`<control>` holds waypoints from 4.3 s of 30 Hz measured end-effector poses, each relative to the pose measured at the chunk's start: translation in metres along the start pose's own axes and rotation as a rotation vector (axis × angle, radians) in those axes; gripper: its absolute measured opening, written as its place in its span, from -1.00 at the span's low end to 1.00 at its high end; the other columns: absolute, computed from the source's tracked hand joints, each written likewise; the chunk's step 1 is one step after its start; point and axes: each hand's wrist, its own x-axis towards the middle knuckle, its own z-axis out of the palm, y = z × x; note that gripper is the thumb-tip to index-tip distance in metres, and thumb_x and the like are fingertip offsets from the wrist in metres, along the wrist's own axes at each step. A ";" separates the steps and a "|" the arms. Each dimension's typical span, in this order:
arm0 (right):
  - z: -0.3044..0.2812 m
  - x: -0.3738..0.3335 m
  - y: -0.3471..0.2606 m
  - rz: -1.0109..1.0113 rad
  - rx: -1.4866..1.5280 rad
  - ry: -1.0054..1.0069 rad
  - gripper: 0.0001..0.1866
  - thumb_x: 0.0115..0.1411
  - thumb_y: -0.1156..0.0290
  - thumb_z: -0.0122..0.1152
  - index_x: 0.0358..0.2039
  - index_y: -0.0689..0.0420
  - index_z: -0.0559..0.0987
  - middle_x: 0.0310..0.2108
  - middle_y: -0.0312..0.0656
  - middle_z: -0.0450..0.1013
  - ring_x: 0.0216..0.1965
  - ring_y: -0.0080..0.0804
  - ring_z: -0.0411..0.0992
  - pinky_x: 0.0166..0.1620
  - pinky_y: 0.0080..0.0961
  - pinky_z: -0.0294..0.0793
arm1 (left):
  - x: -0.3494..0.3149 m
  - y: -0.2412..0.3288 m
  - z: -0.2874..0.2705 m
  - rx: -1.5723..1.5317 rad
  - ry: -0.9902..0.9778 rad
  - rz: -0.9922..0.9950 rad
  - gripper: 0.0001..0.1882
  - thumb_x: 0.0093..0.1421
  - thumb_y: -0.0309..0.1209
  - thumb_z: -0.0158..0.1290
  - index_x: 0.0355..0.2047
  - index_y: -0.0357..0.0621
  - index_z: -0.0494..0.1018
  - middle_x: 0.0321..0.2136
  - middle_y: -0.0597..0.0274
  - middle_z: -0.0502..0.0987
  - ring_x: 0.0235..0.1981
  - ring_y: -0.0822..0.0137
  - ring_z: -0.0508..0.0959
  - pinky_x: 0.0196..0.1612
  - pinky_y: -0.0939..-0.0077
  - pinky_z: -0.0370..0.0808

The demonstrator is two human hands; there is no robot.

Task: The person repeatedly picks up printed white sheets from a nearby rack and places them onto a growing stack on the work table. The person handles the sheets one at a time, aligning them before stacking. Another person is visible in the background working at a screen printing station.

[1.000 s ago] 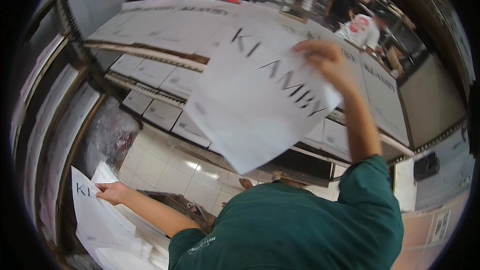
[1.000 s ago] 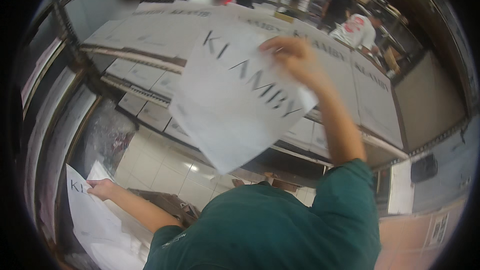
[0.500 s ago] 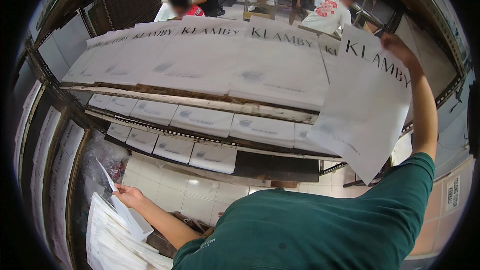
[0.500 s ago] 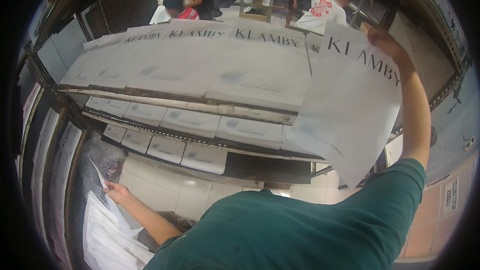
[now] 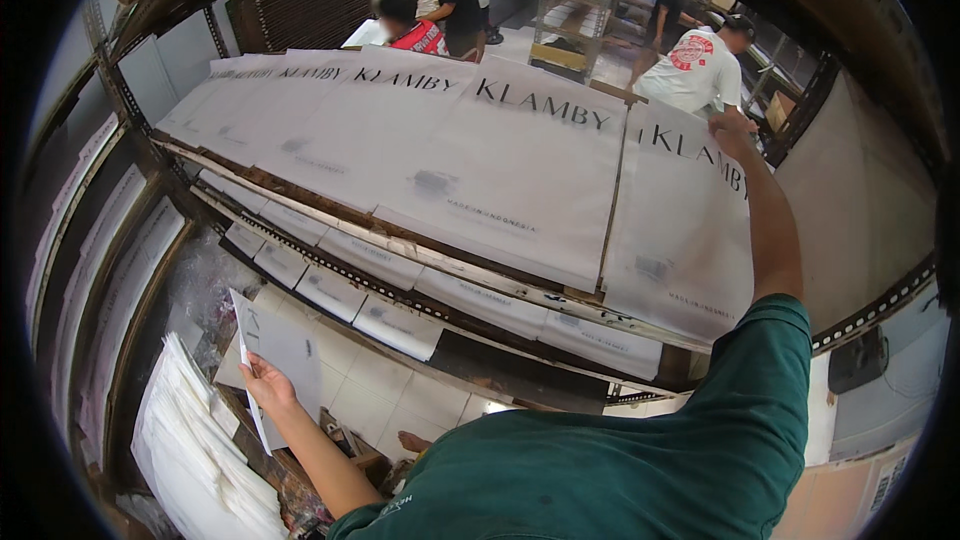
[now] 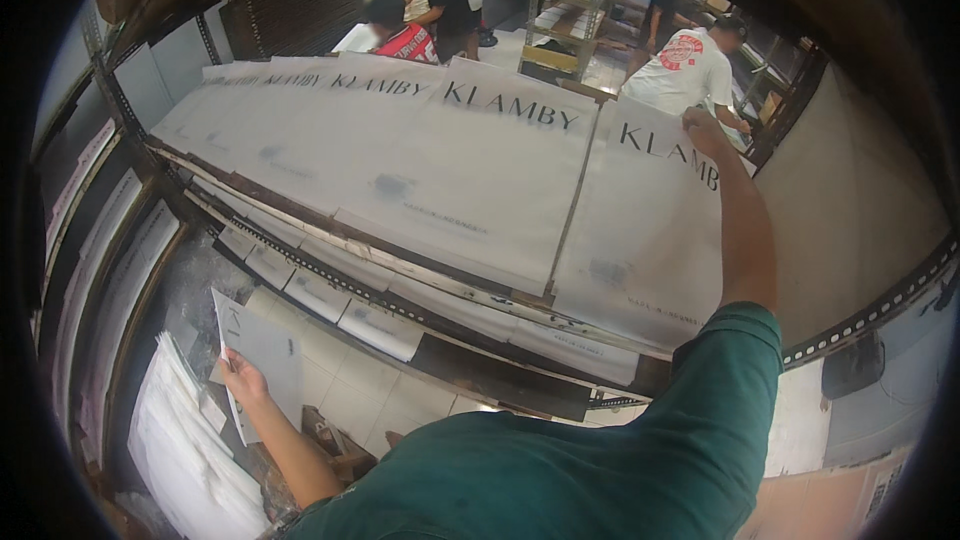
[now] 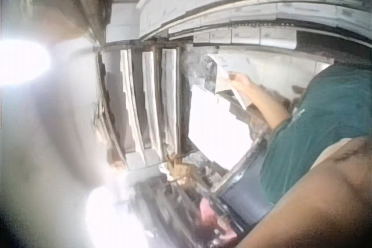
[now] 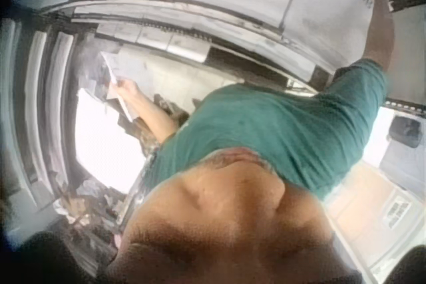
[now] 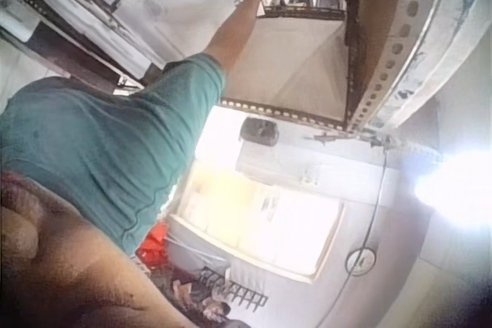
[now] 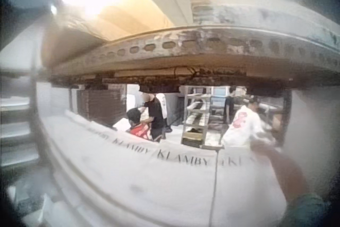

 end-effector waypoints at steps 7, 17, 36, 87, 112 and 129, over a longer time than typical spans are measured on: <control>0.037 0.025 0.026 -0.046 0.129 0.026 -0.89 -0.14 0.61 -0.13 -0.55 0.20 0.39 -0.53 -0.11 0.38 -0.44 -0.23 0.35 -0.31 -0.39 0.31 | -0.033 -0.004 0.000 -0.004 0.012 -0.014 -0.72 0.25 -0.40 -0.15 -0.31 -0.51 0.27 -0.40 0.00 0.42 -0.37 0.31 0.49 -0.19 0.66 0.54; 0.040 0.026 0.006 0.026 -0.077 0.092 -0.88 -0.11 0.61 -0.08 -0.52 0.14 0.40 -0.55 -0.15 0.36 -0.38 -0.20 0.38 -0.31 -0.37 0.31 | -0.053 -0.003 0.001 -0.026 -0.023 -0.060 -0.73 0.24 -0.40 -0.12 -0.32 -0.49 0.28 -0.40 0.01 0.43 -0.38 0.34 0.50 -0.23 0.66 0.55; -0.075 -0.070 -0.264 -0.130 0.159 -0.346 -0.74 0.01 0.50 0.11 -0.22 0.18 0.47 -0.26 -0.19 0.42 -0.19 -0.42 0.36 -0.14 -0.50 0.32 | 0.014 -0.015 -0.021 -0.046 0.066 -0.175 -0.67 0.26 -0.33 -0.16 -0.23 -0.49 0.25 -0.32 -0.03 0.41 -0.26 0.26 0.47 -0.09 0.57 0.43; 0.567 0.029 -1.041 -0.190 1.466 -0.717 -0.71 0.01 0.65 -0.07 -0.22 0.20 0.48 -0.33 -0.23 0.40 -0.37 -0.51 0.32 -0.31 -0.59 0.33 | 0.116 0.143 -0.026 0.265 0.331 -0.115 -0.54 0.19 -0.09 -0.09 -0.05 -0.16 0.29 -0.24 0.27 0.37 -0.21 0.43 0.39 -0.17 0.56 0.37; 0.673 0.143 -1.256 -0.172 1.218 -0.919 -0.72 0.07 0.54 -0.05 -0.21 0.12 0.54 -0.32 -0.21 0.40 -0.34 -0.39 0.34 -0.22 -0.48 0.34 | 0.255 0.316 -0.016 -0.155 0.508 0.985 -0.62 0.14 -0.19 0.00 -0.09 -0.05 0.28 -0.33 0.33 0.35 -0.30 0.44 0.35 -0.20 0.54 0.32; 0.737 0.130 -1.410 -0.467 1.298 -1.314 -0.59 0.00 0.57 -0.15 -0.10 0.21 0.46 -0.24 -0.12 0.38 -0.24 -0.32 0.34 -0.16 -0.41 0.34 | 0.250 0.373 -0.137 -0.681 0.877 1.925 -0.21 -0.13 0.06 0.23 -0.09 -0.20 0.14 -0.15 0.10 0.11 -0.32 0.36 0.28 -0.32 0.60 0.39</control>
